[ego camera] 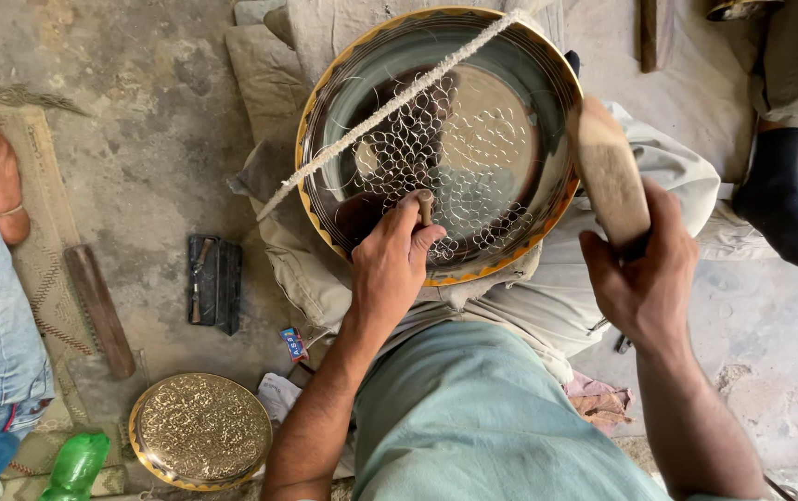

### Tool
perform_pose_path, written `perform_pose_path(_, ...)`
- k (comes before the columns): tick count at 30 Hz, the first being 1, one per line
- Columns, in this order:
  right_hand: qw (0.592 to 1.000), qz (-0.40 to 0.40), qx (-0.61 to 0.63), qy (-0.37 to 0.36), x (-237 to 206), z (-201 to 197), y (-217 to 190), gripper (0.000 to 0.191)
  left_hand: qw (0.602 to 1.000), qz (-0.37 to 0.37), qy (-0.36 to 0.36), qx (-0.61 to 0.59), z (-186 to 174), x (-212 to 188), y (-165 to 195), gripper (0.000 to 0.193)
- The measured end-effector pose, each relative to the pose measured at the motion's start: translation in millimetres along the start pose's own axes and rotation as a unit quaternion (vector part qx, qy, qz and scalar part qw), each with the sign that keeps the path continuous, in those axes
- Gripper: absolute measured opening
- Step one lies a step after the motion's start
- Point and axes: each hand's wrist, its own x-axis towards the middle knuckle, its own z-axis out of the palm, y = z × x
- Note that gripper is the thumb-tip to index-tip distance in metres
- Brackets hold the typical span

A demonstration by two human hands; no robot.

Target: The person sits on the floor and uses a wooden mallet to repeatedly hammer a metal mesh placed on a large silver tray. The person holds the mesh in place with one hand while striking it with the other, creating a textured pattern on the metal surface.

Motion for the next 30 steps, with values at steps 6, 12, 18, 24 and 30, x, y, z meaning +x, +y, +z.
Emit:
perform_pose_path(6, 0.964, -0.137, -0.207, -0.096, 53.3, 12.7, -33.5, 0.035, 1.000, -0.018, -0.007, 0.016, 5.2, -0.4, -2.5, 0.031)
perform_pose_path(12, 0.923, -0.201, -0.303, -0.128, 71.6, 8.2, -75.1, 0.024, 0.999, -0.030, 0.042, 0.004, 4.4, -11.1, 2.5, 0.029)
perform_pose_path(18, 0.889, -0.284, -0.332, -0.136, 83.5, 3.4, -105.9, 0.034, 0.995, -0.070, 0.071, 0.007, 9.6, -18.0, 5.4, 0.027)
perform_pose_path(24, 0.844, -0.328, -0.383, -0.180, 81.6, 4.4, -114.4, 0.029, 0.994, -0.077, 0.083, 0.000, 12.8, -23.6, 3.8, 0.030)
perform_pose_path(30, 0.827, -0.330, -0.428, -0.154, 76.6, -7.4, -119.4, 0.038, 0.990, -0.120, 0.065, -0.035, 10.6, -23.7, 6.2, 0.027)
